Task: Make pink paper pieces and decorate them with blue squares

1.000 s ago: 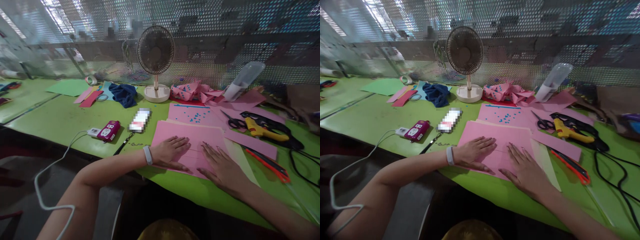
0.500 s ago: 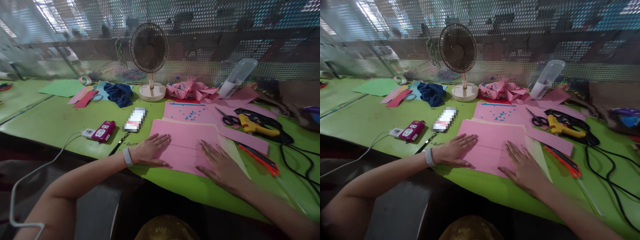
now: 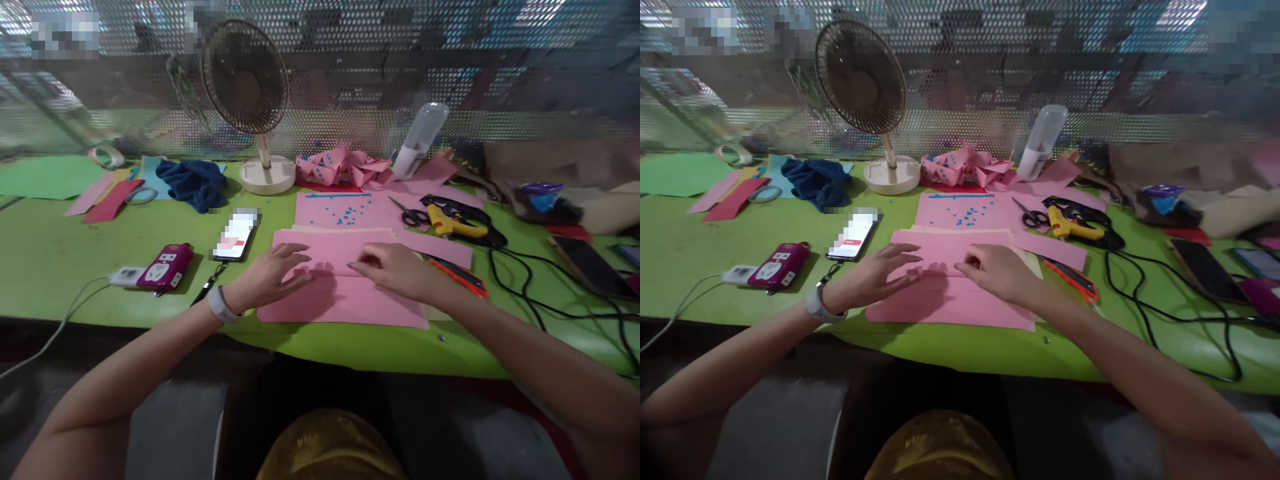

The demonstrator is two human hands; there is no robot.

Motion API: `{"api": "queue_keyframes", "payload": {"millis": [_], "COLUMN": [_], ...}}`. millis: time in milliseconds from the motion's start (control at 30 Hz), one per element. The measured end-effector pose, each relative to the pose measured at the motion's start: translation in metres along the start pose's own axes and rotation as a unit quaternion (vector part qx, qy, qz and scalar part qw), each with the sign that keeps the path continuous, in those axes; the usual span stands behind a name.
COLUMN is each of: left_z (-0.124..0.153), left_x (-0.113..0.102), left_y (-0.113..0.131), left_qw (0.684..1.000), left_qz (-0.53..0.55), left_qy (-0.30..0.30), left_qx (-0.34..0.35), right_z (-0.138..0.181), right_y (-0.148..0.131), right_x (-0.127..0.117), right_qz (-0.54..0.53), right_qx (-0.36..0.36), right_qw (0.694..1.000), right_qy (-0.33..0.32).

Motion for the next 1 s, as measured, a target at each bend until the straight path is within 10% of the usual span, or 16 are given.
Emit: {"api": "queue_keyframes", "payload": {"millis": [133, 300, 1000], "left_z": [-0.031, -0.046, -0.049], "left_x": [0.011, 0.035, 0.052], "left_y": [0.008, -0.001, -0.021], "left_qw": [0.985, 0.938, 0.891], "left_qz": [0.081, 0.157, 0.22], "left_qy": [-0.039, -0.185, -0.216], "left_qx": [-0.149, -0.248, -0.332], "right_z": [-0.034, -0.05, -0.011], "right_y": [-0.007, 0.003, 0.098], "right_x": [0.021, 0.044, -0.005], "right_qz": [-0.128, -0.177, -0.112], "right_qx": [0.109, 0.181, 0.249], "right_qw": [0.962, 0.922, 0.919], "right_qy": [-0.217, -0.293, -0.284]}}
Point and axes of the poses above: each hand's wrist, its own z-axis away from the middle knuckle, its own x-axis out of the palm, y = z × x, the point moved 1 cm from there along -z, towards the middle knuckle, and after that the axes turned 12 degrees about y, right-handed, at the moved point
